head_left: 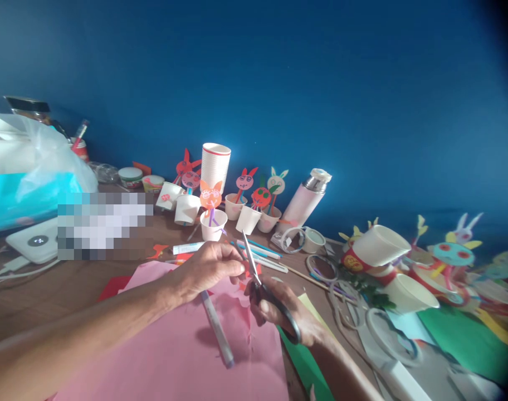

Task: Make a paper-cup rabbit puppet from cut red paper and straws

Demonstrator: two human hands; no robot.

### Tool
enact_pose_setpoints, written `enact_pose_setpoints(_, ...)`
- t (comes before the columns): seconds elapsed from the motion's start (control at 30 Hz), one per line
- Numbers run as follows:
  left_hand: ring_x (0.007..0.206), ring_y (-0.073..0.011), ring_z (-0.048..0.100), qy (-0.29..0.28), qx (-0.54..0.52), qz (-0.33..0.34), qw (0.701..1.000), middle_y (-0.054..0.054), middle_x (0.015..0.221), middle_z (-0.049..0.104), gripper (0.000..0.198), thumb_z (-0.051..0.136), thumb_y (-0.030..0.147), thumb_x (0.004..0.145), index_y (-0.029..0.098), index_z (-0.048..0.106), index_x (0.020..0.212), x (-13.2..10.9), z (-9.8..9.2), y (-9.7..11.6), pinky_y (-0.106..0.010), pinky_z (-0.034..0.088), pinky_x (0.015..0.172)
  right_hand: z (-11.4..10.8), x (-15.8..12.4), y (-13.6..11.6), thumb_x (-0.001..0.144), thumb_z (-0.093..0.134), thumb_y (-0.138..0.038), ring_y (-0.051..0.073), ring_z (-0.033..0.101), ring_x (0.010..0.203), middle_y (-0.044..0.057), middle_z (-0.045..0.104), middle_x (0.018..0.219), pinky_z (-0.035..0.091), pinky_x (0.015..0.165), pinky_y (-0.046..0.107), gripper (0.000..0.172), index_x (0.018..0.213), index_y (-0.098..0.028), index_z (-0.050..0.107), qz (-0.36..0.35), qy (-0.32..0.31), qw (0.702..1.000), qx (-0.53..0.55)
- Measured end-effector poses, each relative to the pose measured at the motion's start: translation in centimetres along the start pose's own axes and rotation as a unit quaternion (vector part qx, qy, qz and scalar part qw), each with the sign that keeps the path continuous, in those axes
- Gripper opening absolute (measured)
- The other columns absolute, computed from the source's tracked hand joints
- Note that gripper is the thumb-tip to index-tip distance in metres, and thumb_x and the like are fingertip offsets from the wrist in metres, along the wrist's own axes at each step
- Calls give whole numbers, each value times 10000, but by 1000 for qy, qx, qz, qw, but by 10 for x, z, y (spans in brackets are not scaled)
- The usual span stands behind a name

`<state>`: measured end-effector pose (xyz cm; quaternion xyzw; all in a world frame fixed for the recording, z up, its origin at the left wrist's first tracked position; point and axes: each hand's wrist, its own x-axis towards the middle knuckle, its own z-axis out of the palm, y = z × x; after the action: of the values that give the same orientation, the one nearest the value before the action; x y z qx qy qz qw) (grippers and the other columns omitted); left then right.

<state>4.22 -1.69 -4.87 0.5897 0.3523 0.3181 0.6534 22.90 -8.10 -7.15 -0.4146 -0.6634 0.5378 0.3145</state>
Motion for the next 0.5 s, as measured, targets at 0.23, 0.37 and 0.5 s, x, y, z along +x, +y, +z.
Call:
enact_pose_setpoints(0.23,570,-130,552,-7,26,-6,1000,-24,615,654,96,566,145,683,133,660,674,-1,-1,-1,-276,426,619,-4,-1,2,772,514,-522,137,437,629,-15,461,712,354,578,249,349,878,-189,514,6,-4,998,-61)
enact_pose_setpoints(0.37,574,-132,553,-7,63,-12,998,-29,621,655,94,562,162,698,135,647,671,0,-3,-2,-279,421,619,-5,0,2,770,530,-520,126,420,621,-11,466,709,345,570,235,360,874,-174,524,0,0,997,-72)
enact_pose_setpoints(0.5,570,-128,552,-11,63,-10,998,-29,624,654,86,563,156,697,130,642,674,0,-4,-2,-273,419,603,-4,-1,3,776,536,-514,121,440,622,-5,487,730,351,573,229,371,913,-169,533,5,8,997,-75)
